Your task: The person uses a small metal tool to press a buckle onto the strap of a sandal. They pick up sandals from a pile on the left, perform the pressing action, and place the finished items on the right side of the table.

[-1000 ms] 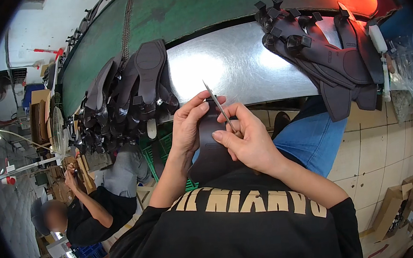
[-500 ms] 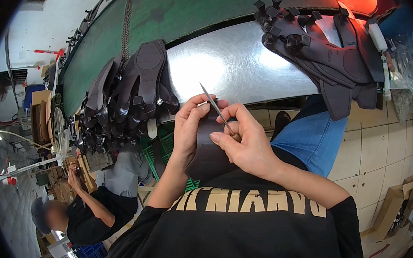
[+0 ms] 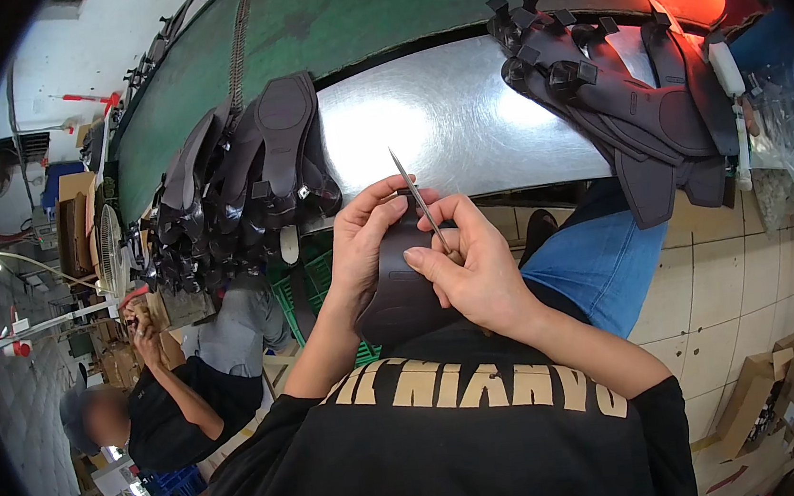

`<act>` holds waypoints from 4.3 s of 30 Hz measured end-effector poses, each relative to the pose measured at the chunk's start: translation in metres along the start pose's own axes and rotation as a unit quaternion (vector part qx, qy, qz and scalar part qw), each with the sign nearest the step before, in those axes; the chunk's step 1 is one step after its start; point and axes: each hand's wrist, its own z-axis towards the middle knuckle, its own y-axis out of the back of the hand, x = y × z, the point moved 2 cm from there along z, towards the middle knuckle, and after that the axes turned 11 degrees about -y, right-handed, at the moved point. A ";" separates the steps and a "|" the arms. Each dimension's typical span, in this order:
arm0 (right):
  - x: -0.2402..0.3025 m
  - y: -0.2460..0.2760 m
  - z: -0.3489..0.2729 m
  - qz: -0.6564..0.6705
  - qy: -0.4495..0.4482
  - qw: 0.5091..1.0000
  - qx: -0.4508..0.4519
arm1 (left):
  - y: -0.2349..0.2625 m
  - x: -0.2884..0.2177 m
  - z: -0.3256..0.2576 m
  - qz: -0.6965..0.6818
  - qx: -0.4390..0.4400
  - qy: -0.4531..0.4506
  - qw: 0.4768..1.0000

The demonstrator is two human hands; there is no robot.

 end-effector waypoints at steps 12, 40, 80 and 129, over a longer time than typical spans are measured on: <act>-0.005 -0.007 -0.003 -0.018 0.047 0.999 -0.017 | 0.001 -0.004 0.000 0.001 -0.009 0.020 1.000; 0.006 -0.004 -0.005 0.009 0.040 0.999 -0.012 | 0.005 -0.023 0.011 -0.013 0.085 -0.077 0.993; 0.171 0.037 -0.068 -0.165 0.308 0.932 -0.097 | -0.065 -0.121 0.004 0.236 0.185 -0.498 0.814; 0.039 0.190 -0.091 -0.472 0.200 0.624 -0.590 | -0.036 -0.011 0.012 -0.036 0.224 0.030 0.973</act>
